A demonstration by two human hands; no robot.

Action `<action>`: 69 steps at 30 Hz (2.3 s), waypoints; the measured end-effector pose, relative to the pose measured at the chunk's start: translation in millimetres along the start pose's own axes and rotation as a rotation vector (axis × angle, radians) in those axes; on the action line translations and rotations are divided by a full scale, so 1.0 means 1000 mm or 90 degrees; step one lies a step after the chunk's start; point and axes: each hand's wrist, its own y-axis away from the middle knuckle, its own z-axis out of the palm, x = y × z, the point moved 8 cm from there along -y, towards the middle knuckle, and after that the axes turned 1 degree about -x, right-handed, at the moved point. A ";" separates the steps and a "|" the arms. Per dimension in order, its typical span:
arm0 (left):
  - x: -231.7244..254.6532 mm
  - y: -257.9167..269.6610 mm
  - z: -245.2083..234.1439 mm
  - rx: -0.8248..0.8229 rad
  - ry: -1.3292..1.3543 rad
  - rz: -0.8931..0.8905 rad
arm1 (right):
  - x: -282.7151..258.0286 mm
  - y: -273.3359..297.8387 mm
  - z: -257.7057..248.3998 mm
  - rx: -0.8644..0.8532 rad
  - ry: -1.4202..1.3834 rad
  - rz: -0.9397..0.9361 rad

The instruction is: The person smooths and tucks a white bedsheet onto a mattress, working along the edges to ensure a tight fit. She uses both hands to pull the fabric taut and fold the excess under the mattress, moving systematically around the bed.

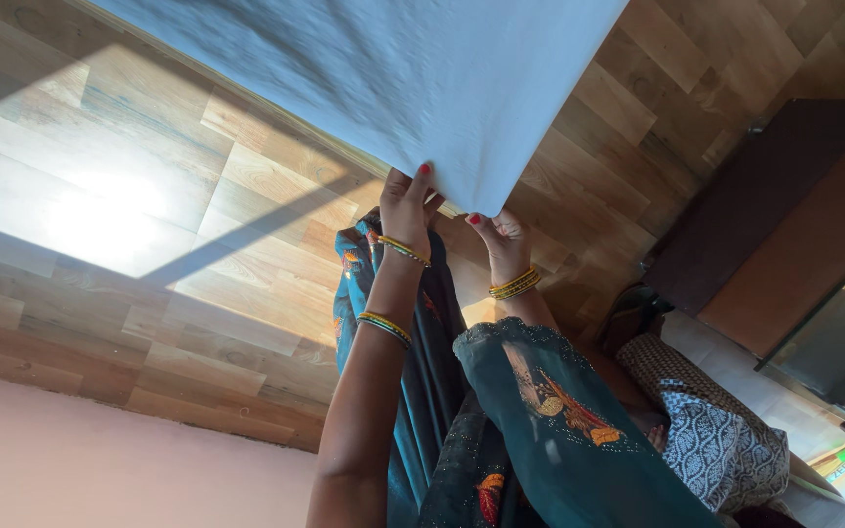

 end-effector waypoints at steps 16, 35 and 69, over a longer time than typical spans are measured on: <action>-0.012 0.002 -0.026 0.087 -0.052 0.038 | 0.005 -0.005 0.012 0.137 0.013 0.136; 0.008 -0.020 -0.063 0.145 -0.194 -0.062 | 0.058 -0.010 -0.004 0.141 0.070 0.143; 0.026 -0.058 -0.078 0.196 -0.528 0.067 | -0.041 -0.050 0.091 0.010 0.919 -0.289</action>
